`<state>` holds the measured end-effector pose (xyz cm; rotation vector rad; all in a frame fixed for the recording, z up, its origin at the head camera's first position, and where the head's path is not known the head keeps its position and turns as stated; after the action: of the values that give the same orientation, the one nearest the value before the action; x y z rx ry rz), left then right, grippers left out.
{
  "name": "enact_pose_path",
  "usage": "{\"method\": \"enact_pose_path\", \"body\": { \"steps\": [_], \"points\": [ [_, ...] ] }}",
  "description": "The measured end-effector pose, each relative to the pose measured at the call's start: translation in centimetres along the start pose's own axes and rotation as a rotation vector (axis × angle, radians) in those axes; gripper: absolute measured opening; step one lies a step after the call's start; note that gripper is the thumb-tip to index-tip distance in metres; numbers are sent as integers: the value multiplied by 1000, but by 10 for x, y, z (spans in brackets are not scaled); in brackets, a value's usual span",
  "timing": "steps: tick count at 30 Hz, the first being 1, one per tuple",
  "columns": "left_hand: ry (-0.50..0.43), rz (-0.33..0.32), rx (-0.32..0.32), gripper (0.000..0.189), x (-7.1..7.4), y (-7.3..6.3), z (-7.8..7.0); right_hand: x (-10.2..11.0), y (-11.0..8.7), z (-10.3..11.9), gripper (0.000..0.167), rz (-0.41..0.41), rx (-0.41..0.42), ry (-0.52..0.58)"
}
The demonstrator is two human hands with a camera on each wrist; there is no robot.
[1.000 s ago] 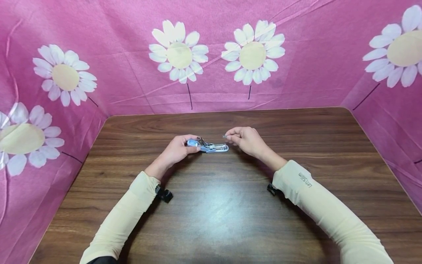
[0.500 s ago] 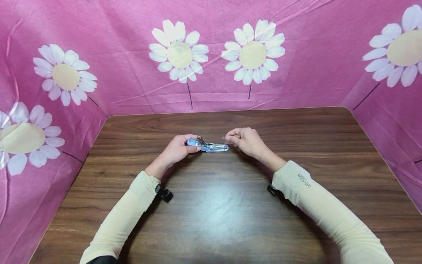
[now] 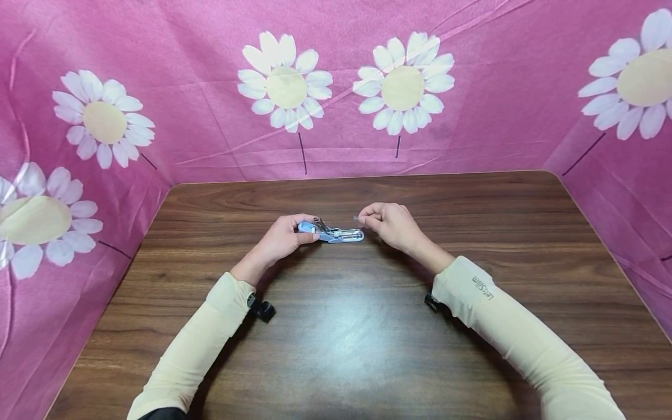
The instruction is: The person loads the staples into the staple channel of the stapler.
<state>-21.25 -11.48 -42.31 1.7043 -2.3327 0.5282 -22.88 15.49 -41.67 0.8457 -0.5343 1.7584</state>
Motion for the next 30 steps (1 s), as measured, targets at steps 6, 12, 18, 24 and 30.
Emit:
{"method": "enact_pose_path", "body": {
  "steps": [6,12,18,24,30],
  "points": [
    [-3,-1,-4,32,0,-1,0,-2,1,3,16,1,12,-16],
    [-3,-5,-9,33,0,1,1,-3,1,4,13,1,29,-55],
    [3,-5,-7,33,0,1,2,-4,2,7,12,17,52,-65],
    [2,-3,2,33,0,0,1,-4,4,8,11,24,72,-68],
    [-4,3,4,33,0,1,2,-4,5,9,9,35,74,-78]
  ]
}}
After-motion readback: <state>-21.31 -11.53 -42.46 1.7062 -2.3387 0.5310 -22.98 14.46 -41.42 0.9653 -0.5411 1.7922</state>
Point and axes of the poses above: each hand's wrist, its own y-axis towards the middle knuckle, its own x-axis out of the back of the hand, z = x × y, the point moved 1 cm from there along y, towards the middle knuckle, and after that the axes turned 5 degrees about -y, right-handed, at the moved point
